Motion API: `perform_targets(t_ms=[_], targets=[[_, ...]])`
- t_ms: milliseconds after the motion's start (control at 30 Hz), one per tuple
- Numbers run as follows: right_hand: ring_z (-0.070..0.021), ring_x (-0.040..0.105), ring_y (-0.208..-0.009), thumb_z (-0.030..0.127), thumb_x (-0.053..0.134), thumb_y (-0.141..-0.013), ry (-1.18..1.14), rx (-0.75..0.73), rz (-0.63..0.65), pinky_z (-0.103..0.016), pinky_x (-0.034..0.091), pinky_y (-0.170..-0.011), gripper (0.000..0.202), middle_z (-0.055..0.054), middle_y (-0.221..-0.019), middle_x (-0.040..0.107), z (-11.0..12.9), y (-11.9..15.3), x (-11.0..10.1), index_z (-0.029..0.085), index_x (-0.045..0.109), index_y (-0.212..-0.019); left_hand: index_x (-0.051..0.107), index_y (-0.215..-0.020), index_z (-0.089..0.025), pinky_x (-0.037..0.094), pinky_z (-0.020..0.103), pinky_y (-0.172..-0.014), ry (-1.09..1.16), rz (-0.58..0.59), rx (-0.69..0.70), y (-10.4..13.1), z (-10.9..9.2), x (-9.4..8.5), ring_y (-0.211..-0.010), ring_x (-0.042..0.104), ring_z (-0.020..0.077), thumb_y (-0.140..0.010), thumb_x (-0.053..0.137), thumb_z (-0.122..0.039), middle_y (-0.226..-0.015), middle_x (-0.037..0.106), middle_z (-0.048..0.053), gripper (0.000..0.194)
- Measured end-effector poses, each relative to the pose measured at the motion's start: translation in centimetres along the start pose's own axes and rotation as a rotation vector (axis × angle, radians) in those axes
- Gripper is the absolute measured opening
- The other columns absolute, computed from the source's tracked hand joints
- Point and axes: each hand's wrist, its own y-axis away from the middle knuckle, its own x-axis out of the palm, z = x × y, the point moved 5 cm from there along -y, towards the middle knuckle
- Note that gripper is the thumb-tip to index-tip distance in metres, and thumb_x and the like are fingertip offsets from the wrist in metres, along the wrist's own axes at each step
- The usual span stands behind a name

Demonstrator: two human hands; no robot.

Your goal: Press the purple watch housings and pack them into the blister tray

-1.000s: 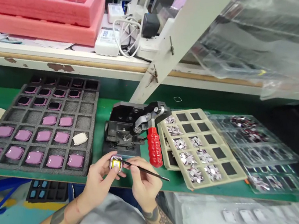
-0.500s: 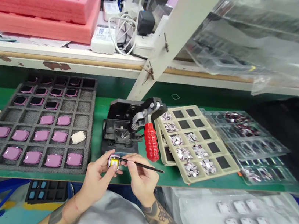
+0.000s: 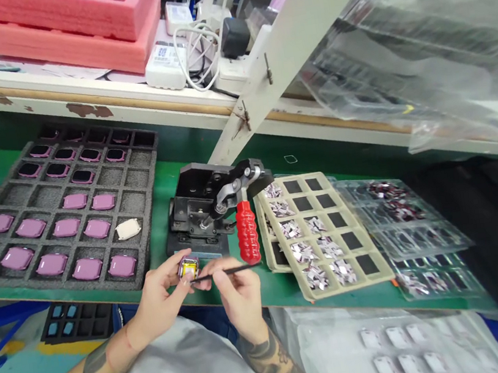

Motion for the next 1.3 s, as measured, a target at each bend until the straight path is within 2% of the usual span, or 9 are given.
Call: perform_targets(t_ms=[133,233,400,533,700,900,1000,1167,1300], targets=[[-0.0245,0.079,-0.094,0.032,0.073,-0.107,0.062,-0.216,-0.186,-0.039,0.067,-0.08,0.011,-0.007,-0.097,0.079,1.0,0.9,-1.7,0.027,0.081,-0.113,0.066,-0.152,-0.014,0.07,0.033,-0.078,0.11,-0.114,-0.035,-0.6,-0.3,0.5,-0.089,0.086,0.0251,-0.104,0.078,-0.044,-0.114,0.087,0.015,0.058],[-0.0241,0.08,-0.094,0.031,0.075,-0.106,0.136,-0.186,-0.316,-0.038,0.068,-0.08,0.01,-0.008,-0.103,0.081,0.5,0.8,-2.5,0.026,0.082,-0.111,0.067,-0.151,-0.013,0.069,0.033,-0.077,0.153,-0.107,-0.045,-1.0,-0.6,1.2,-0.088,0.086,0.0259,-0.102,0.082,-0.044,-0.111,0.087,0.016,0.06],[-0.0187,0.077,-0.072,0.043,0.077,-0.105,0.004,0.02,-0.218,-0.034,0.067,-0.069,0.021,-0.008,-0.096,0.083,-0.3,0.2,-3.4,0.022,0.08,-0.101,0.069,-0.151,-0.013,0.071,0.041,-0.083,0.276,-0.075,-0.145,-1.7,0.7,1.2,-0.096,0.087,0.0322,-0.102,0.079,-0.053,-0.122,0.086,0.02,0.064],[-0.0178,0.071,-0.059,0.055,0.077,-0.102,-0.052,0.069,0.064,-0.03,0.058,-0.054,0.036,-0.005,-0.08,0.078,2.0,-1.0,-5.9,0.021,0.074,-0.091,0.069,-0.148,-0.014,0.071,0.039,-0.082,0.182,-0.162,-0.168,-2.4,2.7,-0.1,-0.095,0.087,0.0312,-0.098,0.085,-0.051,-0.121,0.086,0.018,0.064],[-0.0203,0.077,-0.084,0.037,0.074,-0.107,0.647,-0.482,-0.669,-0.036,0.064,-0.078,0.014,-0.006,-0.097,0.081,7.6,-2.5,-12.6,0.024,0.08,-0.109,0.066,-0.149,-0.017,0.07,0.036,-0.083,-0.028,-0.121,-0.032,-2.2,4.6,-0.7,-0.096,0.087,0.0276,-0.099,0.084,-0.051,-0.121,0.086,0.015,0.063],[-0.0201,0.073,-0.086,0.021,0.065,-0.111,1.241,-0.494,0.039,-0.034,0.059,-0.078,0.018,-0.006,-0.094,0.08,3.4,-2.3,-9.7,0.025,0.079,-0.12,0.06,-0.155,-0.018,0.071,0.037,-0.087,-0.121,-0.116,-0.019,-1.8,4.9,-1.3,-0.099,0.087,0.0276,-0.101,0.082,-0.052,-0.125,0.086,0.015,0.067],[-0.0216,0.073,-0.09,0.026,0.063,-0.112,1.201,-0.437,0.045,-0.037,0.06,-0.082,0.02,-0.008,-0.101,0.081,2.2,-0.5,-9.3,0.024,0.077,-0.126,0.063,-0.149,-0.018,0.071,0.037,-0.086,-0.132,-0.101,-0.015,-2.0,4.4,-1.2,-0.099,0.087,0.028,-0.102,0.081,-0.051,-0.126,0.086,0.015,0.061],[-0.0227,0.073,-0.098,0.027,0.063,-0.112,0.979,-0.395,-0.2,-0.04,0.061,-0.088,0.025,-0.009,-0.112,0.08,3.6,0.8,-10.6,0.027,0.074,-0.134,0.068,-0.137,-0.018,0.071,0.035,-0.084,-0.166,-0.082,0.016,-2.1,3.9,-0.9,-0.096,0.087,0.0273,-0.101,0.082,-0.051,-0.123,0.086,0.014,0.051],[-0.0229,0.069,-0.096,0.023,0.055,-0.115,1.321,-0.437,0.018,-0.041,0.056,-0.088,0.028,-0.008,-0.104,0.079,2.7,0.3,-9.2,0.027,0.075,-0.134,0.068,-0.136,-0.02,0.071,0.035,-0.087,-0.239,-0.073,0.003,-2.0,3.6,-1.0,-0.097,0.087,0.0268,-0.101,0.082,-0.05,-0.12,0.087,0.011,0.048]])
